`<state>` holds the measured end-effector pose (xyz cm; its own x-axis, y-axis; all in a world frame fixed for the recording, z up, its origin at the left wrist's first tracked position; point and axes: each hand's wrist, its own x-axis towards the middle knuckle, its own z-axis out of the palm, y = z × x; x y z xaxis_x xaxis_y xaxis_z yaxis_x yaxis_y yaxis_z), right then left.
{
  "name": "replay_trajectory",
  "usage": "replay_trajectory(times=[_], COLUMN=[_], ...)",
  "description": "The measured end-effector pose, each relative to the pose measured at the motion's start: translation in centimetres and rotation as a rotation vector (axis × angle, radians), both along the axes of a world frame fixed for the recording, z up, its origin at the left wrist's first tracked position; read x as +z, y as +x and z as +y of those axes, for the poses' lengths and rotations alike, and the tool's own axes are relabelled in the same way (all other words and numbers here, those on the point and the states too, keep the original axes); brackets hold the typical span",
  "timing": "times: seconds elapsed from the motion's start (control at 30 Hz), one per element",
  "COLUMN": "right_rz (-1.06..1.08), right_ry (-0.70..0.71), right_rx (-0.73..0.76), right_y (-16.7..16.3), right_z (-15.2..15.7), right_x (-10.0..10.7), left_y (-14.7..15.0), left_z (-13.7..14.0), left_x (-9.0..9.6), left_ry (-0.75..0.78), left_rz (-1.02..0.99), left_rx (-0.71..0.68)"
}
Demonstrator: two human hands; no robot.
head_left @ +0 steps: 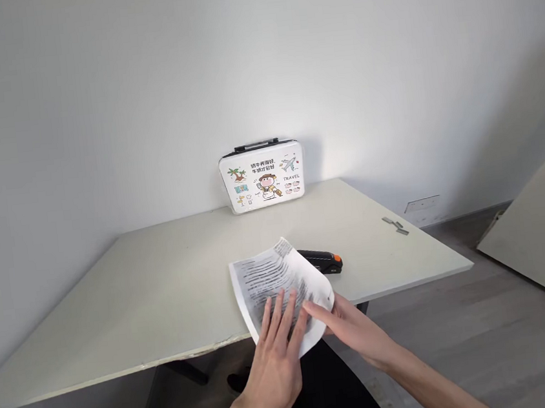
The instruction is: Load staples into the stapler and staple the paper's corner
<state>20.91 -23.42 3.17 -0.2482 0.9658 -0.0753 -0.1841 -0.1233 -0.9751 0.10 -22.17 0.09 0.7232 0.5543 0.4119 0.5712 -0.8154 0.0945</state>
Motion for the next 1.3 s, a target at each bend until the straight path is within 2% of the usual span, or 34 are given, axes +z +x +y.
replay_trajectory(times=[0.07, 0.13, 0.27, 0.4, 0.53, 0.63, 0.77, 0.9, 1.03, 1.17, 1.3], right_rz=[0.002, -0.027, -0.097, -0.072, -0.037, -0.025, -0.022, -0.003, 0.012, 0.053, 0.057], right_ry=[-0.07, -0.091, -0.019, 0.045, 0.038, 0.031, -0.007, -0.027, 0.019, 0.03, -0.011], right_rx=[-0.064, -0.059, -0.004, 0.017, -0.048, -0.123, -0.276, -0.506, -0.726, -0.853, -0.883], right_y=[0.2, 0.5, 0.7, 1.2, 3.3, 5.7, 9.3, 13.1, 17.0, 20.3, 22.4], right_z=[0.3, 0.5, 0.8, 1.0, 0.8, 0.4, -0.1, 0.1, 1.1, 2.9, 4.4], right_x=[-1.0, -2.0, -2.9, -2.0, -0.7, 0.0, -0.1, -1.4, -3.3, -5.5, -7.9], left_y=[0.0, -0.5, -1.5, -2.5, -4.2, -5.6, -6.9, -8.3, -10.2, -11.6, -11.6], left_z=[0.1, 0.2, -0.3, -1.0, -0.8, 0.1, 2.0, 5.0, 8.6, 11.1, 11.5], left_x=[-0.2, -0.5, -0.8, -0.4, -0.2, -0.3, -0.2, -0.2, -1.5, -3.5, -4.3], left_ry=[-0.026, -0.047, -0.051, -0.082, -0.105, -0.13, -0.165, -0.169, -0.16, -0.135, -0.111], left_rz=[0.041, 0.082, 0.135, 0.15, 0.038, -0.076, -0.197, -0.278, -0.229, -0.15, -0.101], left_rx=[-0.02, -0.044, -0.057, -0.099, -0.114, -0.054, 0.108, 0.232, 0.288, 0.324, 0.357])
